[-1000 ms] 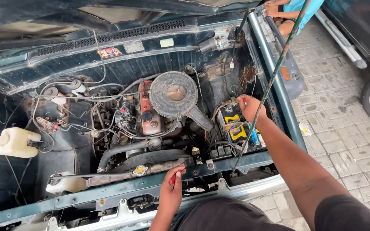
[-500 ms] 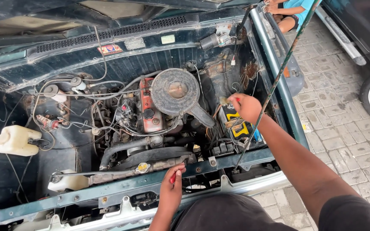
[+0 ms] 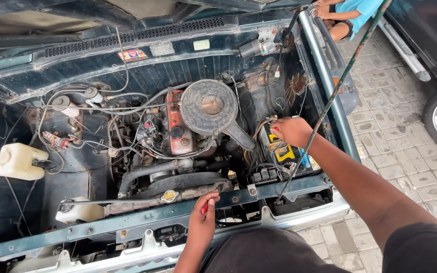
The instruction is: Cleaning and inspecting the engine bay of a vehicle using a brush and a small hand tool.
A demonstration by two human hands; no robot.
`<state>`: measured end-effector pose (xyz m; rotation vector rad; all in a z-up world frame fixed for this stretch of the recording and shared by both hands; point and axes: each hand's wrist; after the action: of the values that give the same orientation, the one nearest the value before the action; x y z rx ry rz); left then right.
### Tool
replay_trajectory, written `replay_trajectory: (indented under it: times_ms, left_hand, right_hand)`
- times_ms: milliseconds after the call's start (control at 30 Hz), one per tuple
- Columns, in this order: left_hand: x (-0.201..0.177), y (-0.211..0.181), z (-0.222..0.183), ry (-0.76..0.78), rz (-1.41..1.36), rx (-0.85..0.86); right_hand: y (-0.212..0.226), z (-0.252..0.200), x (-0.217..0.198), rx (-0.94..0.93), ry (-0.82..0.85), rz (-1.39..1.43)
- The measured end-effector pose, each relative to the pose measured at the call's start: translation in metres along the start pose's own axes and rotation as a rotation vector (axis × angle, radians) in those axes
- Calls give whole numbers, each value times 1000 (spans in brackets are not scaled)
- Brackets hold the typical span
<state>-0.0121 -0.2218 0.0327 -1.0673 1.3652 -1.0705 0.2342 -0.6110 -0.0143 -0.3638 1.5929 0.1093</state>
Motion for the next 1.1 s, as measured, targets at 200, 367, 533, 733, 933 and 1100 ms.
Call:
replay_trajectory:
  times_ms: [200,367,533,733,933,1100]
  left_hand:
    - [2,4,2,-9,-27,19]
    - [2,6,0,-4,-25,26]
    - [2,2,3,2,-11,24]
    - [1,0,2,9,-16,10]
    - [2,5,1,15,-10,29]
    - [3,1,0,12,10,18]
  right_hand:
    - [-12,-2,4,184,-5,-29]
    - [-6,-16,6,131,57,231]
    - [-6,-17,-6,222,137,358]
    - [2,-25,-23,448,39,250]
    - [1,-23,-7,856,91,993]
    - [18,-31,-13,944,7,1095]
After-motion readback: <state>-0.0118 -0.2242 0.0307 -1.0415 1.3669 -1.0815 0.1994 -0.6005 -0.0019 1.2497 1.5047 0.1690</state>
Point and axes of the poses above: each hand's wrist, its own z-axis towards the middle knuckle, its own x-axis out of the palm, y = z × x, and after that the axes turned 9 degrees about x, right-handed
